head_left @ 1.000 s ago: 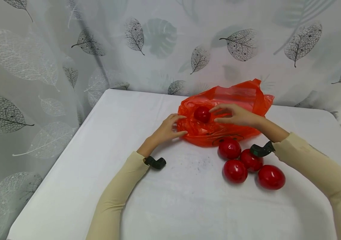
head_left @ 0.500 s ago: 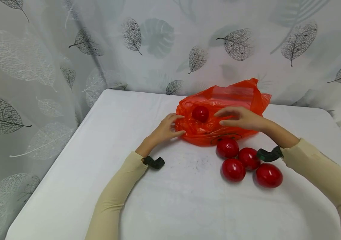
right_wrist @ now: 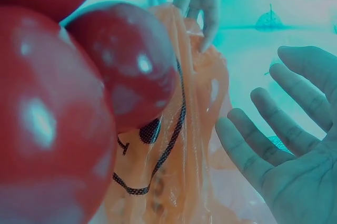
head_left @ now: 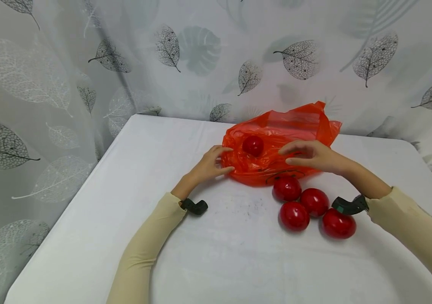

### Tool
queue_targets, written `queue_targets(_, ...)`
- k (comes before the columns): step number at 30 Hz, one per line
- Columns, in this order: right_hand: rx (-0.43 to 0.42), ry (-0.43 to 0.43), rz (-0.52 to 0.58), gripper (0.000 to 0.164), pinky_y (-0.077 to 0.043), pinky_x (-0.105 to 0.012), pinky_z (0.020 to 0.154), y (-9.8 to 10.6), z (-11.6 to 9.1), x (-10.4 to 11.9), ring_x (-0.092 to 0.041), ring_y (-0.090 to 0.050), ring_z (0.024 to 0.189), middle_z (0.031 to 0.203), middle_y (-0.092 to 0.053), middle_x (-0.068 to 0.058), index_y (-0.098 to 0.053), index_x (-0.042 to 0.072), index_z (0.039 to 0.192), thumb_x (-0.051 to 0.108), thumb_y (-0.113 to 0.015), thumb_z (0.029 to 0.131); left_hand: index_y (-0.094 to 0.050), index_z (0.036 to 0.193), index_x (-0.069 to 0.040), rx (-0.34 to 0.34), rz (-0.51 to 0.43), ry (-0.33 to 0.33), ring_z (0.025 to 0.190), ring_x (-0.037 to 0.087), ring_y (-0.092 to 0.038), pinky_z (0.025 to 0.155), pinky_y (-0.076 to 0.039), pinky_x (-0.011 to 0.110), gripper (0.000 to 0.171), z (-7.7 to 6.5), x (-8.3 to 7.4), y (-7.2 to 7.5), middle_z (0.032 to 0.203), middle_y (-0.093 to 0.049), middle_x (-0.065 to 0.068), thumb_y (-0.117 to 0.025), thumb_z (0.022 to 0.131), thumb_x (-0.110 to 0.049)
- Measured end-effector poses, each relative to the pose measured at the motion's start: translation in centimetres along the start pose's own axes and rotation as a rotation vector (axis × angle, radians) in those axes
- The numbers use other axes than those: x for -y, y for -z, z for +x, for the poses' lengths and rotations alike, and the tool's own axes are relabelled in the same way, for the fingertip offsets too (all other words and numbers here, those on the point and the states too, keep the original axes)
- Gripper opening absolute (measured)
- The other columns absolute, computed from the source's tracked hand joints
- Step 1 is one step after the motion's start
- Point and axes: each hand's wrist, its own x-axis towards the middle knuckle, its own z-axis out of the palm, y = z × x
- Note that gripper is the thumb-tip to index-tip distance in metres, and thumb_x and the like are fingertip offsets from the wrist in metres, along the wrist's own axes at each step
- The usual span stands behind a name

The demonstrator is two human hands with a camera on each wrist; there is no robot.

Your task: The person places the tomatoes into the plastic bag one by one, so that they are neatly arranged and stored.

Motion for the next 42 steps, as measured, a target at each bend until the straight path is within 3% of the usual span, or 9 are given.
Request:
queue_targets(6,-0.023,-0.016,0.027,0.030,-0.050,-0.017,0.089,-0.3,-1.2,0.2,-0.013,-0.059,0.112,0.118,-0.064,-0.018,-0.062,-0.002,0.122,0.003,-0.064,0.092,-0.052,0.135,-0.005,-0.001,0.011,-0.005,0.117,0.029,-0.057,0.097,-0.051,0.033,0.058,0.1,0.1,-0.1,0.137,-0.046,0.016,-0.077,0.085,-0.021)
queue_targets(15,0.000,-0.022,0.125,0.031,-0.055,-0.024,0.085,-0.8,-3.4,0.2,-0.011,-0.058,0.111,0.121,-0.062,-0.014,-0.059,-0.007,0.123,-0.001,-0.060,0.093,-0.052,0.136,-0.006,0.011,-0.003,0.013,0.118,0.029,-0.056,0.096,-0.051,0.033,0.058,0.2,0.2,0.1,0.138,-0.046,0.015,-0.077,0.085,-0.020)
queue_targets(21,0.021,-0.012,0.152,0.031,-0.054,-0.023,0.086,-0.8,-4.9,0.0,-0.007,-0.057,0.114,0.122,-0.063,-0.012,-0.056,-0.010,0.124,-0.005,-0.058,0.093,-0.052,0.136,-0.007,0.016,-0.006,0.019,0.119,0.029,-0.055,0.096,-0.051,0.033,0.058,0.2,0.0,0.1,0.138,-0.045,0.014,-0.076,0.085,-0.022)
queue_targets(31,-0.006,-0.044,0.071,0.031,-0.055,-0.022,0.082,-1.3,-7.2,-0.9,-0.003,-0.057,0.111,0.120,-0.065,-0.006,-0.060,-0.002,0.124,-0.003,-0.059,0.093,-0.052,0.136,-0.008,0.024,0.000,0.027,0.120,0.029,-0.054,0.097,-0.051,0.034,0.058,0.2,0.0,0.2,0.137,-0.046,0.014,-0.076,0.085,-0.022)
queue_targets(42,-0.023,-0.099,0.093,0.033,-0.054,-0.022,0.083,-2.1,-8.8,-1.8,-0.007,-0.059,0.111,0.122,-0.065,-0.004,-0.058,-0.001,0.127,0.000,-0.059,0.094,-0.052,0.136,-0.006,0.018,0.019,0.012,0.119,0.031,-0.056,0.098,-0.050,0.036,0.058,0.1,0.0,-0.1,0.137,-0.047,0.016,-0.077,0.085,-0.022)
